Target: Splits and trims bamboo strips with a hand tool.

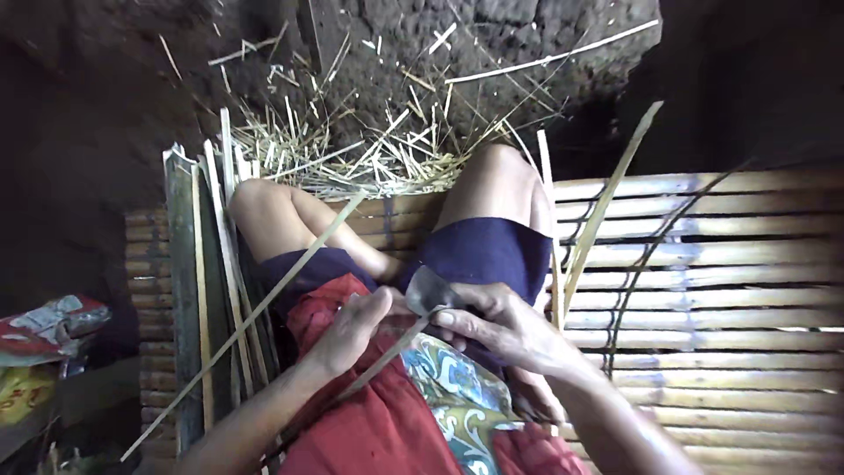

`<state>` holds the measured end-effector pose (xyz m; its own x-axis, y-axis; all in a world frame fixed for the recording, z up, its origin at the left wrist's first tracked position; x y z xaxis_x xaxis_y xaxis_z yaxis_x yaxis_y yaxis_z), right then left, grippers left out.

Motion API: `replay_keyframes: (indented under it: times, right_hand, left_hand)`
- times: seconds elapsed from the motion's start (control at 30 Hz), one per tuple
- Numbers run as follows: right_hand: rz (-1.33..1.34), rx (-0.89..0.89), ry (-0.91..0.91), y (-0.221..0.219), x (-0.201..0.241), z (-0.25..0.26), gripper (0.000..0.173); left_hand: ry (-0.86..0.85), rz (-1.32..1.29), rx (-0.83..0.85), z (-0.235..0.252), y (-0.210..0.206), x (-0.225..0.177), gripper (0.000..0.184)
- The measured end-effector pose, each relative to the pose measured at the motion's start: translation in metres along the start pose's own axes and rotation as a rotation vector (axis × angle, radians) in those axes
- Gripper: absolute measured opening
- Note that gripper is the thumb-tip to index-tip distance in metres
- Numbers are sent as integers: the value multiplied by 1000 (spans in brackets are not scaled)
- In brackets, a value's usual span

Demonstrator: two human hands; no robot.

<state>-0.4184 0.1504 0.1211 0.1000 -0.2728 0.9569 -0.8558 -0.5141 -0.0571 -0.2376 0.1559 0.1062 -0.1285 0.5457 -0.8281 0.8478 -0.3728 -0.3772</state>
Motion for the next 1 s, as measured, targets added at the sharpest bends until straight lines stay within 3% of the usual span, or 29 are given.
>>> replay_keyframes:
  times: [0.1,0.2,0.33,0.37,0.47,0.5,0.53,0.57,0.63,0.67,0.7,0.77,0.87,0.93,1.0]
  right_hand:
    - [-193,-294,222,5,8,5,32]
    - [-383,-545,327,13,11,7,41]
    - [-201,-456,298,4,1,20,33]
    - [-159,-428,292,-1,-1,21,31]
    - [-254,-439,432,-19,4,18,36]
    - [-319,-445,499,-27,8,17,38]
    - [-377,-451,559,-33,12,20,38]
    - [-424,-473,597,-32,16,24,38]
    - [-453,-588,575,-12,20,30,36]
    - [-421,-656,528,5,20,31,34]
    - [-369,-720,490,23,19,31,31]
    - [-314,-766,467,39,13,32,31]
    - [-424,-633,557,6,12,30,40]
    - [-500,-546,650,-18,16,31,41]
    - [-515,-567,653,-10,20,35,37]
  left_hand:
    - [-142,-222,-161,44,-16,-3,48]
    - [-141,-363,-110,74,-35,-12,46]
    - [-182,-587,16,84,-42,-16,47]
    - [-187,-639,-25,83,-36,-11,49]
    - [-205,-697,-382,100,7,2,55]
    - [-126,-686,-465,105,13,0,54]
    - [-43,-697,-440,110,9,-6,56]
    - [4,-717,-293,116,0,-11,61]
    - [-25,-663,157,118,-15,-16,68]
    - [-63,-580,279,116,-21,-20,64]
    - [-77,-518,243,111,-28,-24,50]
    - [14,-476,-157,111,-35,-28,46]
    - [58,-580,-539,133,2,-22,44]
    - [7,-584,-463,132,10,-31,42]
    - [-62,-546,-181,125,-2,-39,50]
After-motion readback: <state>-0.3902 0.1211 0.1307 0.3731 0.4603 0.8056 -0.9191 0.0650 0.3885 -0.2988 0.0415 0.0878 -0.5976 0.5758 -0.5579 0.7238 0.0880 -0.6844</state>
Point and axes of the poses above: each hand's wrist, its own z-axis towards the middle knuckle, its own y-axis out of the back of the hand, x = y × z, the point moved 5 cm from there along z, towards the middle knuckle, and after that the axes turned 1 degree about -x, right-handed, at the moved point
